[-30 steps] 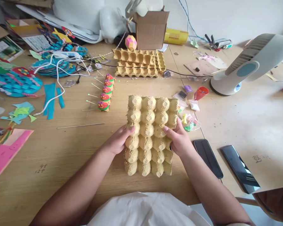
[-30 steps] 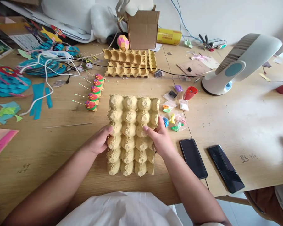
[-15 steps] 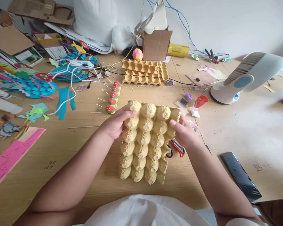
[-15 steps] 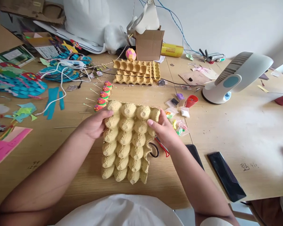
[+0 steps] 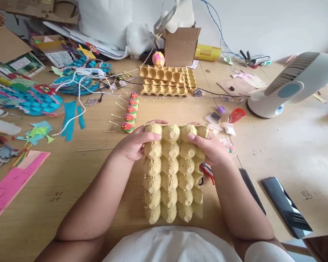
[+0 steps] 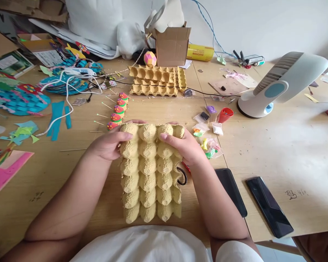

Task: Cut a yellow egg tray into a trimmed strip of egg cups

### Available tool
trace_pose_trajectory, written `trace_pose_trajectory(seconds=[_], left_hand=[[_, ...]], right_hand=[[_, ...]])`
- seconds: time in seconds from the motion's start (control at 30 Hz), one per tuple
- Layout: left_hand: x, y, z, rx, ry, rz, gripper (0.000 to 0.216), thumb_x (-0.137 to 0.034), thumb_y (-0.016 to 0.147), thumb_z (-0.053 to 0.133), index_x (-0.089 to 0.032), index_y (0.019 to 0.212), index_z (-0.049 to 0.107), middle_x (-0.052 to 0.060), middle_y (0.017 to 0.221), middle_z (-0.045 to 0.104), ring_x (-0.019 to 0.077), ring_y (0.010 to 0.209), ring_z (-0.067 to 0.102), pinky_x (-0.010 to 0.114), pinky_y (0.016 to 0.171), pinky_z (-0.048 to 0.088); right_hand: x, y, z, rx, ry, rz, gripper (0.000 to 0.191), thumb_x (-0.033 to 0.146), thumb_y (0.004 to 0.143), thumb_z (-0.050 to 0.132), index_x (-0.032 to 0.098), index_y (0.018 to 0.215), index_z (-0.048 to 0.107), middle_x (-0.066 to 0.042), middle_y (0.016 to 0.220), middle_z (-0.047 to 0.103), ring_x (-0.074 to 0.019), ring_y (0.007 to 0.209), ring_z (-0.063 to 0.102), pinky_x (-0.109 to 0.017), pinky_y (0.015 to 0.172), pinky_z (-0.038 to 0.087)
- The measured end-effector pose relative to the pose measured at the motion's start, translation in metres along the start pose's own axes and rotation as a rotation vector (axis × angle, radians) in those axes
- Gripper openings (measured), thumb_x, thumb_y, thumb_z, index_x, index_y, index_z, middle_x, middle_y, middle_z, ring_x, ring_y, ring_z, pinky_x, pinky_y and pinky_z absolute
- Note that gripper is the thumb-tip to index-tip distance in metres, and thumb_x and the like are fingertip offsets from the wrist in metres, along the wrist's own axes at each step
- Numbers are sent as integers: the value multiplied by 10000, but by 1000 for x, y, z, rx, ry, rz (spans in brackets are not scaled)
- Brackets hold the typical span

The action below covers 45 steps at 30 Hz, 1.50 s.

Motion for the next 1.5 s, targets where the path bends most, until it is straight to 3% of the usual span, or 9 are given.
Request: trace_pose_trajectory(seconds=[0.17,0.43,0.73,0.87,1.2,1.5], left_hand=[[9,7,6,30,-66,30,531,-266,691,779,-216,1208,669,78,1099,753,284,994,729,383,825,600],[15,8,1,33,-95,44,593,-239,682,750,-207,1267,659,81,1100,758,305,1052,722,423,901,599],[12,6,1,56,-81,46,524,-242,679,760,-229,1197,682,78,1127,751,308,1069,715,403,859,601],[12,6,1,68,-84,54,536,-256,675,764,-227,1204,676,84,1148,746,317,1084,710,404,857,601],[17,9,-3,71,-127,45,619,-263,652,754,-222,1263,660,91,1137,745,342,1116,699,434,908,597],[13,5,0,101,-107,79,555,-269,662,747,-210,1208,665,65,1104,750,318,1087,702,361,821,594]], right_hand=[[2,2,2,-92,-117,-98,410,408,716,884,239,1015,660,-14,915,748,-193,819,705,-301,704,585],[5,0,7,-63,-19,-55,330,385,727,870,228,950,684,-32,899,754,-205,778,709,-320,667,591],[2,1,6,-86,11,-71,421,381,673,906,248,980,651,-1,870,722,-198,782,697,-340,732,589],[6,0,8,-130,32,-94,507,348,604,938,264,992,623,42,794,671,-159,704,655,-291,658,562],[7,1,9,-131,-22,-138,477,363,636,921,280,990,612,48,799,647,-148,664,628,-284,612,538],[8,2,8,-100,29,-109,507,372,599,935,269,975,611,34,802,655,-155,684,628,-291,624,543]])
Point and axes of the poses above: each hand's wrist, its own y-axis towards the middle knuckle, its own z-axis out of the palm, x = y × z, the point moved 1 cm from there along y, towards the middle knuckle
